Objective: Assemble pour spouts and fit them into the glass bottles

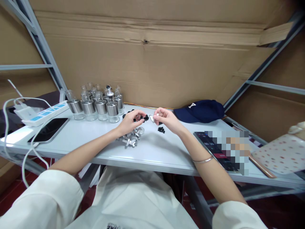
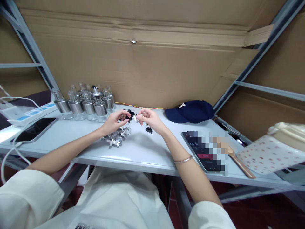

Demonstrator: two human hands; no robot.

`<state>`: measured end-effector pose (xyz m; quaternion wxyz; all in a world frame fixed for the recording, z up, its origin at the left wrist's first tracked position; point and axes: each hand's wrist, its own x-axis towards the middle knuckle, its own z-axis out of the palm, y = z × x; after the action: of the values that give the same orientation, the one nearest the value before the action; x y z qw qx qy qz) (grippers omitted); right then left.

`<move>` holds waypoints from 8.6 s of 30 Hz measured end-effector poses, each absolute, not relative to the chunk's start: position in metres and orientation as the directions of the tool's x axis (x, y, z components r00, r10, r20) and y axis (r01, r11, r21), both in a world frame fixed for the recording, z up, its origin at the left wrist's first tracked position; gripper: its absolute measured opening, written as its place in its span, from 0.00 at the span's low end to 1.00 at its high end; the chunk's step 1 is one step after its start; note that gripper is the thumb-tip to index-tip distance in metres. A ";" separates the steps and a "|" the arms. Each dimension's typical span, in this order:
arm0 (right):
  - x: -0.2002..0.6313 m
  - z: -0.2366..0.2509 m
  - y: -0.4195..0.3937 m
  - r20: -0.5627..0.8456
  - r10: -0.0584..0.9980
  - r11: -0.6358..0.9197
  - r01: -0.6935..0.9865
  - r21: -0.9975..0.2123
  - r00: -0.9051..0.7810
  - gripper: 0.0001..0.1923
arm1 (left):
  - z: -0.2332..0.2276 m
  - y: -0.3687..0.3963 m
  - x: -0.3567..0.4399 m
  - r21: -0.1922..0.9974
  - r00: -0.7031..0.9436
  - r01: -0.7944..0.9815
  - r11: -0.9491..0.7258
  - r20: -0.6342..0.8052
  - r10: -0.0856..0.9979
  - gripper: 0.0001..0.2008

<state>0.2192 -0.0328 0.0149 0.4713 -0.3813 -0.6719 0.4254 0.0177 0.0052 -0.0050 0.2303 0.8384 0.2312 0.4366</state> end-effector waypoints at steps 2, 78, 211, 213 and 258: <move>0.220 0.014 -0.031 0.352 0.913 0.375 0.084 -0.923 -0.205 0.16 | -0.006 0.006 0.018 0.632 0.488 0.161 -0.758 0.617 0.617 0.08; 0.215 0.016 -0.036 0.334 0.908 0.379 0.154 -0.913 -0.255 0.17 | -0.001 0.000 0.015 0.703 0.615 0.240 -0.670 0.424 0.665 0.13; 0.200 0.001 -0.042 0.316 0.847 0.455 0.279 -0.846 -0.427 0.12 | -0.004 -0.006 0.015 0.718 0.705 0.080 -0.691 0.449 0.549 0.12; 0.200 0.001 -0.042 0.320 0.844 0.458 0.269 -0.847 -0.430 0.12 | -0.004 -0.006 0.015 0.727 0.699 0.084 -0.681 0.444 0.561 0.12; 0.201 0.001 -0.040 0.331 0.848 0.450 0.233 -0.862 -0.413 0.12 | -0.005 -0.005 0.016 0.817 0.691 -0.013 -0.576 0.424 0.586 0.15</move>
<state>0.2013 -0.0404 0.0010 0.4040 -0.3607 -0.7494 0.3809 0.0165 -0.0052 -0.0048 0.4255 0.8151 0.1758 0.3517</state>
